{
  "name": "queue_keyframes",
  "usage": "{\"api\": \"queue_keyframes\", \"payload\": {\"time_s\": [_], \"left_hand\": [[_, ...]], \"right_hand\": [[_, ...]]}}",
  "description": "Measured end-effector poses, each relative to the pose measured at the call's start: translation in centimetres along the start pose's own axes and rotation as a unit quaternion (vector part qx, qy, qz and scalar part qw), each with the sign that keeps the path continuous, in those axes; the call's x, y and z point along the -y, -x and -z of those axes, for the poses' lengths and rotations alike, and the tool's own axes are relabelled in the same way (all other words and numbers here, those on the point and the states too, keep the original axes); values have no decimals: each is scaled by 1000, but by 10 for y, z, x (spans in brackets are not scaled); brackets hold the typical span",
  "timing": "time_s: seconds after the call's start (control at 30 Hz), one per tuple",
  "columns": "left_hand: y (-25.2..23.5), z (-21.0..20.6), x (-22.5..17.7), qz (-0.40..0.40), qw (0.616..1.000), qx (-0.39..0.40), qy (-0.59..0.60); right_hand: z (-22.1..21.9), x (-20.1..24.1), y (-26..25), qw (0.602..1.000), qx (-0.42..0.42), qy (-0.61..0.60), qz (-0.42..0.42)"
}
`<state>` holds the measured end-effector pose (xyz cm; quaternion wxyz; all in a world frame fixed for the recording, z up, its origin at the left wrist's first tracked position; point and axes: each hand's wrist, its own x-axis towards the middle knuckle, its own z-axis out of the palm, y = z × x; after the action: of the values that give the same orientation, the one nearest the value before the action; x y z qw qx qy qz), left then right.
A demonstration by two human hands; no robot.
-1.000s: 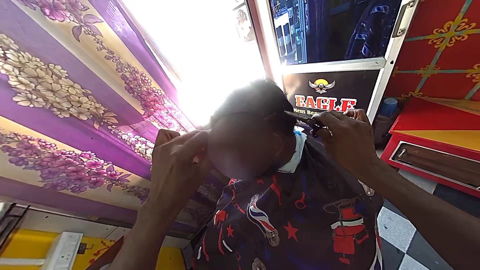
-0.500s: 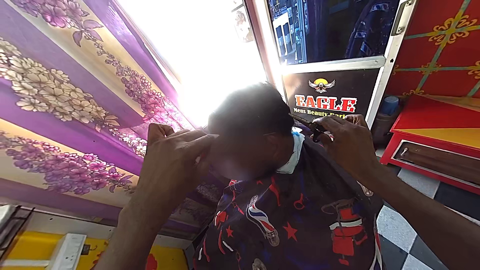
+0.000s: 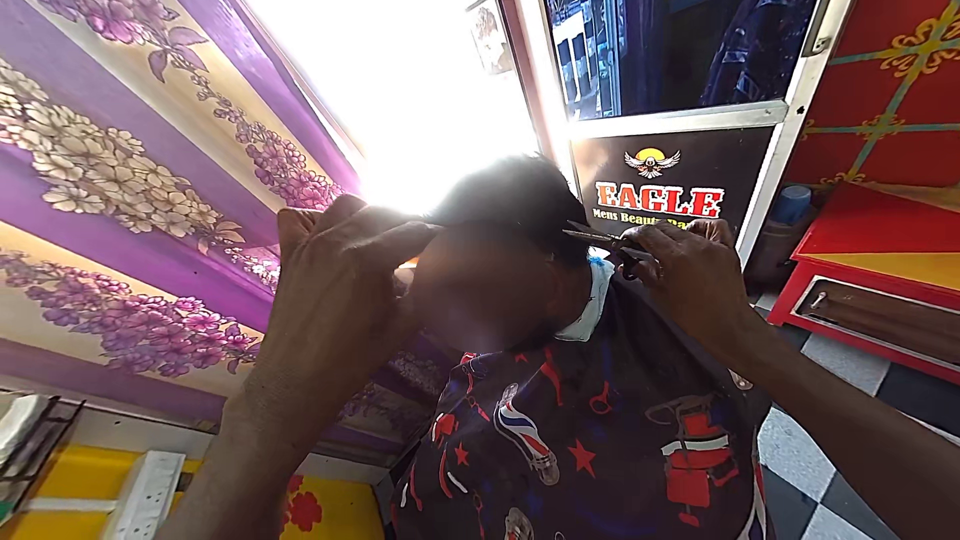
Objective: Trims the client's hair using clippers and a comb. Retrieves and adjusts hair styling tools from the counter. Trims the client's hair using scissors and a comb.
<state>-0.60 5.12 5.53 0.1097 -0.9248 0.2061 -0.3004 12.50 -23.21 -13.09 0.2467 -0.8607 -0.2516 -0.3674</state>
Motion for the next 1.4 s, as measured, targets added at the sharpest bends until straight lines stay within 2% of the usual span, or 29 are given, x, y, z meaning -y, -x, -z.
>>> {"api": "queue_keyframes", "payload": {"time_s": [0.13,0.23,0.37,0.5,0.7,0.93,1.03,1.2,1.4], "left_hand": [[-5,1,1,-21,1000,-10,4],[-3,-2,1,-30,999,-26,8],[1,-6,2,-23,999,-43,9],[4,-10,3,-16,998,-50,17],[8,-16,5,-14,998,-60,32],[31,-23,18,48,976,-180,114],[52,-34,31,25,979,-173,106],[75,-64,65,-24,988,-83,126],[83,-78,85,-26,977,-86,192]], "right_hand": [[0,4,2,1000,24,2,-11],[-3,4,3,1000,5,27,6],[-5,6,6,996,-19,83,27],[0,12,5,994,9,97,42],[3,16,7,993,2,107,55],[11,9,12,1000,0,1,-8],[17,4,16,1000,7,1,-14],[23,1,14,1000,-2,23,-9],[49,24,-6,998,17,57,4]]}}
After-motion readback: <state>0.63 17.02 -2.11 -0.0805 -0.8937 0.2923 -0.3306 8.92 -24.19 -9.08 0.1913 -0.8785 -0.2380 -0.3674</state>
